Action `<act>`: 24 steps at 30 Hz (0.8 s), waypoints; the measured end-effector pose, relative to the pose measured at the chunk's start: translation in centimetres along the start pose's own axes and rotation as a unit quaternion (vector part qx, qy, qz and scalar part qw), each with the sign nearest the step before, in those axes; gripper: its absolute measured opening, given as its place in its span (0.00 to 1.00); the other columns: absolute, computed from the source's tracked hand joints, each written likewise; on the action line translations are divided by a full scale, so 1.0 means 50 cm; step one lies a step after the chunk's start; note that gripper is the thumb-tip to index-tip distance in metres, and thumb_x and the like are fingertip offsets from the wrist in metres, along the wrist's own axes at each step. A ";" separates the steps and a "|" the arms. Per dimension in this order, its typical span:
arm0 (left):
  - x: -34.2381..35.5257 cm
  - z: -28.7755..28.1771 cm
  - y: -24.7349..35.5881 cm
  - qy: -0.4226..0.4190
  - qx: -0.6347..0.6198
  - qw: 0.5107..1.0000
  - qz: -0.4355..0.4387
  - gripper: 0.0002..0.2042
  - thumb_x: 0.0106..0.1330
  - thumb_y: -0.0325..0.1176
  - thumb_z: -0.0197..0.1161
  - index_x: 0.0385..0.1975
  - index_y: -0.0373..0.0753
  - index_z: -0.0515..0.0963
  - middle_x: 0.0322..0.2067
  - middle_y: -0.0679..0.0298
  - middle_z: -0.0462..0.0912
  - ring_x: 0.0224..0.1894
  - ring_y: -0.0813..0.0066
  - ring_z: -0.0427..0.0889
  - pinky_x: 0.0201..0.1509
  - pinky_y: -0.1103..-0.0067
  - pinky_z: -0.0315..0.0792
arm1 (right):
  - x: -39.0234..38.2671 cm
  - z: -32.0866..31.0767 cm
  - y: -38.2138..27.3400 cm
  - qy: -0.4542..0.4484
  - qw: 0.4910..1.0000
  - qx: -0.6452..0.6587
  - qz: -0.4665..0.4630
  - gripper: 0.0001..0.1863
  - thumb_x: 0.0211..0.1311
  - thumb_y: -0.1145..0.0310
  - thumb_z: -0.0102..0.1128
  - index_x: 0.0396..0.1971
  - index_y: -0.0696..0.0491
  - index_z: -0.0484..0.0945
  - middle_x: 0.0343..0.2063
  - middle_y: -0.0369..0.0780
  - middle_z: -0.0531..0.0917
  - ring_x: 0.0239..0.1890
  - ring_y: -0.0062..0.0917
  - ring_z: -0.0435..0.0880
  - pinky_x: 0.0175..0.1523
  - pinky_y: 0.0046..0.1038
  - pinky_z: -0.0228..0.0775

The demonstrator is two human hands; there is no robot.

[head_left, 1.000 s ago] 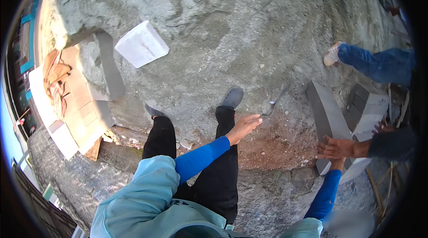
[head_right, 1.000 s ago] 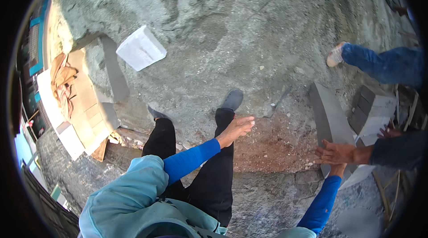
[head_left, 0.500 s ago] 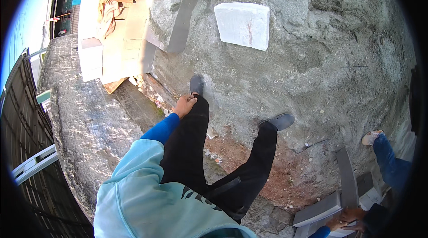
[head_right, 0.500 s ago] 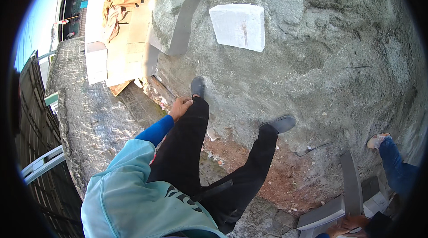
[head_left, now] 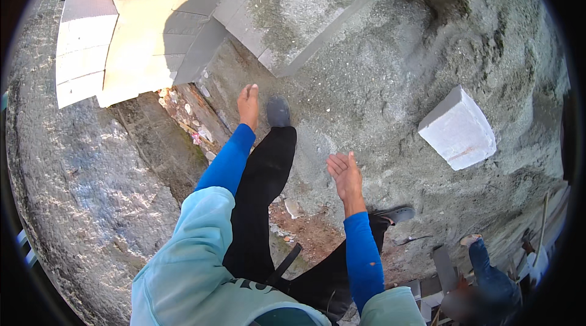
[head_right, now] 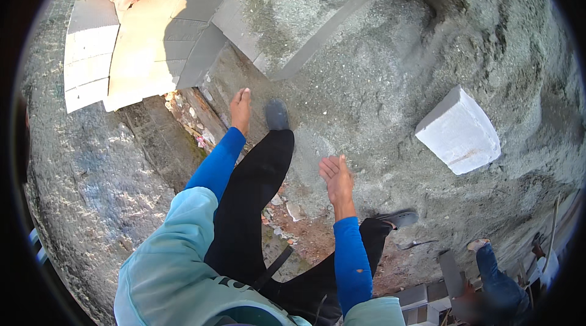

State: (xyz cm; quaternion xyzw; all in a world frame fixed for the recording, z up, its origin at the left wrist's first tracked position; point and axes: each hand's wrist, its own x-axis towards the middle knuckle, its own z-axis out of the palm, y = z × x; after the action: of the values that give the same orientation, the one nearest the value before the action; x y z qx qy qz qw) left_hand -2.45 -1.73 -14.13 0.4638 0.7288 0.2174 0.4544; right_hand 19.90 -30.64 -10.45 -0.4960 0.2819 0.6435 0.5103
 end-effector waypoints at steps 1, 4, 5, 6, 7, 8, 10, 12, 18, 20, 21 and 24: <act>0.047 0.026 0.031 -0.024 -0.042 0.998 -0.046 0.34 0.73 0.52 0.59 0.66 0.28 0.67 0.62 0.44 0.74 0.64 0.56 0.74 0.68 0.67 0.67 | 0.089 0.101 0.010 -0.036 0.998 0.049 0.032 0.46 0.76 0.38 0.44 0.68 0.71 0.58 0.61 0.59 0.74 0.64 0.46 0.76 0.67 0.42 0.70; 0.181 0.059 0.036 -0.057 -0.168 0.975 -0.132 0.42 0.73 0.62 0.53 0.74 0.31 0.56 0.71 0.45 0.63 0.71 0.51 0.65 0.73 0.63 0.59 | 0.293 0.383 0.013 -0.071 0.962 0.227 0.133 0.53 0.74 0.32 0.35 0.70 0.74 0.48 0.68 0.63 0.64 0.69 0.50 0.69 0.72 0.44 0.65; 0.212 0.073 0.024 -0.068 -0.210 0.963 -0.153 0.45 0.73 0.64 0.51 0.76 0.32 0.53 0.73 0.46 0.60 0.73 0.50 0.62 0.75 0.61 0.57 | 0.356 0.447 0.002 -0.059 0.943 0.285 0.159 0.54 0.73 0.30 0.33 0.72 0.71 0.47 0.70 0.62 0.61 0.71 0.50 0.66 0.74 0.46 0.62; 0.231 0.093 0.019 -0.076 -0.261 0.952 -0.143 0.45 0.73 0.65 0.49 0.75 0.31 0.53 0.72 0.45 0.60 0.72 0.51 0.63 0.75 0.62 0.57 | 0.409 0.493 -0.009 -0.045 0.920 0.343 0.181 0.55 0.72 0.28 0.31 0.73 0.68 0.46 0.71 0.61 0.59 0.72 0.50 0.64 0.75 0.48 0.59; 0.244 0.115 0.021 -0.083 -0.312 0.937 -0.134 0.45 0.73 0.66 0.48 0.75 0.31 0.53 0.72 0.44 0.60 0.72 0.52 0.64 0.75 0.64 0.57 | 0.446 0.533 -0.016 -0.022 0.930 0.333 0.155 0.53 0.72 0.29 0.31 0.74 0.65 0.47 0.72 0.59 0.58 0.73 0.49 0.62 0.75 0.50 0.58; 0.252 0.139 0.028 -0.089 -0.364 0.919 -0.124 0.45 0.72 0.67 0.46 0.75 0.31 0.53 0.71 0.43 0.61 0.71 0.52 0.65 0.75 0.65 0.58 | 0.475 0.564 -0.026 0.002 0.938 0.321 0.128 0.51 0.73 0.30 0.31 0.75 0.62 0.48 0.73 0.56 0.58 0.74 0.49 0.60 0.75 0.52 0.56; 0.254 0.178 0.063 0.024 -0.303 0.939 -0.158 0.44 0.73 0.66 0.47 0.72 0.29 0.57 0.69 0.41 0.64 0.69 0.52 0.67 0.73 0.64 0.60 | 0.503 0.593 -0.040 0.015 0.955 0.273 0.115 0.46 0.74 0.32 0.31 0.76 0.56 0.52 0.74 0.51 0.59 0.76 0.48 0.57 0.75 0.55 0.53; 0.270 0.195 0.066 0.079 -0.256 0.946 -0.184 0.43 0.73 0.65 0.48 0.69 0.26 0.61 0.65 0.40 0.67 0.65 0.52 0.70 0.70 0.63 0.63 | 0.514 0.607 -0.058 -0.011 0.969 0.206 0.138 0.41 0.75 0.36 0.30 0.76 0.50 0.55 0.75 0.46 0.60 0.76 0.46 0.56 0.75 0.57 0.50; 0.213 0.210 0.075 0.080 -0.165 0.962 -0.203 0.40 0.74 0.63 0.48 0.58 0.20 0.70 0.53 0.39 0.77 0.55 0.49 0.77 0.61 0.60 0.68 | 0.508 0.568 -0.039 0.036 0.979 0.175 0.100 0.36 0.76 0.40 0.30 0.73 0.49 0.61 0.72 0.43 0.65 0.73 0.44 0.64 0.75 0.53 0.53; 0.131 0.241 0.052 0.084 -0.089 0.970 -0.210 0.42 0.74 0.65 0.47 0.57 0.20 0.70 0.52 0.35 0.77 0.55 0.46 0.78 0.61 0.58 0.69 | 0.454 0.492 -0.056 0.025 0.988 0.134 0.073 0.36 0.77 0.40 0.28 0.72 0.48 0.62 0.71 0.43 0.68 0.72 0.44 0.66 0.75 0.52 0.54; 0.077 0.262 0.050 0.093 -0.044 0.974 -0.203 0.42 0.74 0.66 0.47 0.56 0.20 0.71 0.52 0.33 0.77 0.55 0.45 0.78 0.60 0.57 0.69 | 0.425 0.446 -0.068 -0.002 0.991 0.122 0.052 0.36 0.77 0.40 0.27 0.72 0.48 0.62 0.69 0.44 0.69 0.71 0.43 0.67 0.75 0.52 0.55; -0.038 0.311 0.039 0.060 0.047 0.980 -0.185 0.40 0.75 0.66 0.44 0.48 0.22 0.73 0.44 0.44 0.79 0.48 0.56 0.78 0.57 0.65 0.68 | 0.361 0.360 -0.118 0.097 0.982 0.125 0.102 0.37 0.76 0.39 0.24 0.72 0.47 0.63 0.69 0.44 0.69 0.71 0.43 0.67 0.73 0.56 0.56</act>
State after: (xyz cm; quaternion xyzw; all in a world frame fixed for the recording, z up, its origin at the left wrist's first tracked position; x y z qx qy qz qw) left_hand 12.19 -4.09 -19.48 0.3277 0.8374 0.1230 0.4199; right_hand 19.33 -6.29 -20.03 -0.4569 0.4578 0.6005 0.4702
